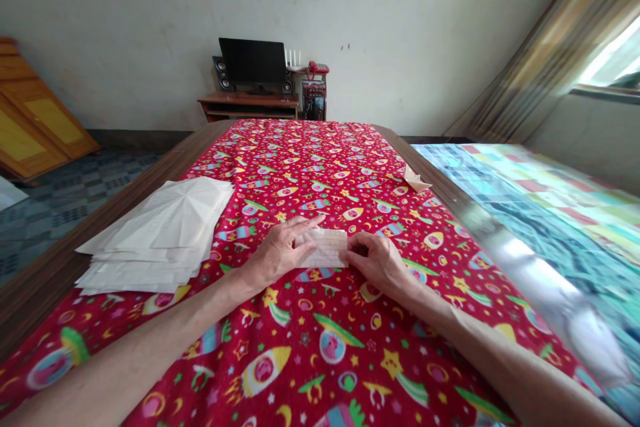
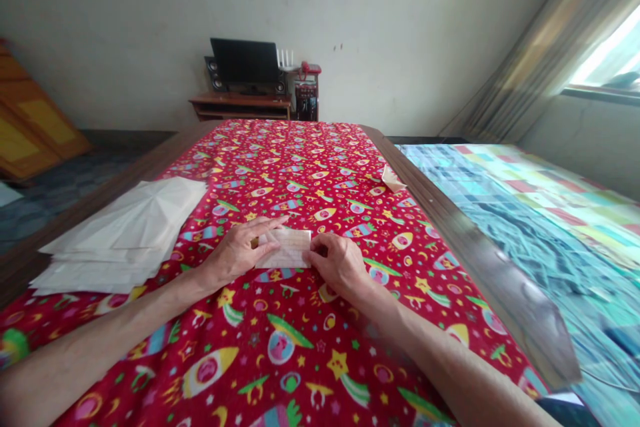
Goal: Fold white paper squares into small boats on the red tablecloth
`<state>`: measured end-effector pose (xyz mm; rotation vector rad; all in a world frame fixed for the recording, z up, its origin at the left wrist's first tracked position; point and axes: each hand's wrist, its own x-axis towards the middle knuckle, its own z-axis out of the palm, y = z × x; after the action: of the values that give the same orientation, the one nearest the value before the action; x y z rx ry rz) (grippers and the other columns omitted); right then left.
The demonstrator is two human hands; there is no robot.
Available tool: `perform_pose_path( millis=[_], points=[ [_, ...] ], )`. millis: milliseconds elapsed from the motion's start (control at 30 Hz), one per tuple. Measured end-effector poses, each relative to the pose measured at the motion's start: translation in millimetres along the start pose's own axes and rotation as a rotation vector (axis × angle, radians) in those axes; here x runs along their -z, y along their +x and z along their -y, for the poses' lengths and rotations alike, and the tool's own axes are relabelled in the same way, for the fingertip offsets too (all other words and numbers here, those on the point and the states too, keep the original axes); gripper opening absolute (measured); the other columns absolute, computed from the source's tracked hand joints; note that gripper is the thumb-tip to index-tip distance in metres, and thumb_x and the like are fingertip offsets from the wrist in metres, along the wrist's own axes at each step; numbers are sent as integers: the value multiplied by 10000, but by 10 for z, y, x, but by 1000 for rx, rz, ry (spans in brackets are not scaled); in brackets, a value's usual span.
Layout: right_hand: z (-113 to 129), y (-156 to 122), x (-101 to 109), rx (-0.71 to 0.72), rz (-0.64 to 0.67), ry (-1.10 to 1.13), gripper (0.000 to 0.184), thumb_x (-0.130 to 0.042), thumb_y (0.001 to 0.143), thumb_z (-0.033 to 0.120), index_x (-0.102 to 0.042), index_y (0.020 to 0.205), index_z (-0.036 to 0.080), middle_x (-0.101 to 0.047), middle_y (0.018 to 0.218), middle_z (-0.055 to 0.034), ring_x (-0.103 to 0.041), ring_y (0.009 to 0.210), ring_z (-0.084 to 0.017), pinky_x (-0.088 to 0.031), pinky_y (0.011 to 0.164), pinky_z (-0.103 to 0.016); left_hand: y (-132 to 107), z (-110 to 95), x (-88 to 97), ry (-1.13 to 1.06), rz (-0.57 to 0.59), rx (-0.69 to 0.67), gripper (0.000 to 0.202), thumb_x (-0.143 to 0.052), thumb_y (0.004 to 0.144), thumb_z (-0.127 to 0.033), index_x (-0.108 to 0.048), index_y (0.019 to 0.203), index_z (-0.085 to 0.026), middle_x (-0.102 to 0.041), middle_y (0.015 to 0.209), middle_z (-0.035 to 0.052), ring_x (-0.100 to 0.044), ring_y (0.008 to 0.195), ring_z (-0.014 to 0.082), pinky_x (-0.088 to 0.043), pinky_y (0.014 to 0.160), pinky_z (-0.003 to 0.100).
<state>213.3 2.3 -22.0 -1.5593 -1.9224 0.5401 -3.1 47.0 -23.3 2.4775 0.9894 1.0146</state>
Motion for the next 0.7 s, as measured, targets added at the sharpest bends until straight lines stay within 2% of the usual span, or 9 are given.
perform_pose_path(
  millis=[100, 267, 333, 433, 533, 600, 700],
  points=[
    [-16, 44, 34, 44, -79, 81, 148, -594, 776, 299, -612, 670, 197, -604, 570, 41, -526, 510, -101, -378, 486, -198, 32, 20, 44, 49, -62, -42, 401, -544, 889, -226, -529, 1289, -189, -624, 1162, 69, -609, 1056, 181, -503, 951, 324],
    [-52, 174, 207, 71, -379, 188, 201, -627, 762, 345, -574, 662, 179, -542, 548, 41, -463, 489, -87, -348, 472, -195, 129, -42, 309, 193, -213, -103, 406, -491, 919, -249, -486, 1322, -203, -535, 1301, 87, -507, 1210, 211, -420, 1053, 394],
    [-60, 179, 231, 82, -437, 164, 187, -621, 774, 332, -567, 676, 182, -539, 564, 39, -460, 504, -90, -353, 491, -199, 144, -88, 389, 242, -248, -128, 433, -497, 917, -245, -453, 1347, -218, -510, 1321, 86, -487, 1222, 217, -416, 1055, 407],
    [-61, 119, 165, 113, -360, 107, 159, -603, 793, 299, -560, 685, 189, -544, 575, 38, -461, 513, -94, -354, 504, -202, 120, -148, 382, 287, -229, -191, 475, -510, 913, -221, -407, 1375, -243, -482, 1342, 85, -462, 1240, 218, -406, 1062, 415],
    [-45, 31, 71, 180, -252, 21, 132, -591, 805, 241, -548, 691, 191, -543, 585, 38, -453, 514, -92, -346, 513, -202, 74, -198, 272, 335, -103, -285, 532, -545, 893, -190, -369, 1394, -225, -458, 1377, 92, -415, 1284, 224, -378, 1084, 418],
    [-31, -13, 47, 273, -232, -46, 109, -573, 827, 222, -553, 726, 187, -562, 641, 21, -470, 551, -97, -353, 544, -208, 49, -230, 201, 386, -18, -328, 550, -566, 878, -164, -368, 1390, -190, -453, 1394, 97, -380, 1310, 233, -349, 1102, 429],
    [-20, -55, 64, 402, -240, -161, 114, -532, 869, 210, -564, 764, 179, -571, 705, -6, -490, 602, -109, -353, 574, -220, 30, -273, 150, 444, 13, -350, 483, -557, 878, -134, -421, 1341, -160, -480, 1379, 95, -376, 1308, 239, -316, 1110, 454]
  ],
)
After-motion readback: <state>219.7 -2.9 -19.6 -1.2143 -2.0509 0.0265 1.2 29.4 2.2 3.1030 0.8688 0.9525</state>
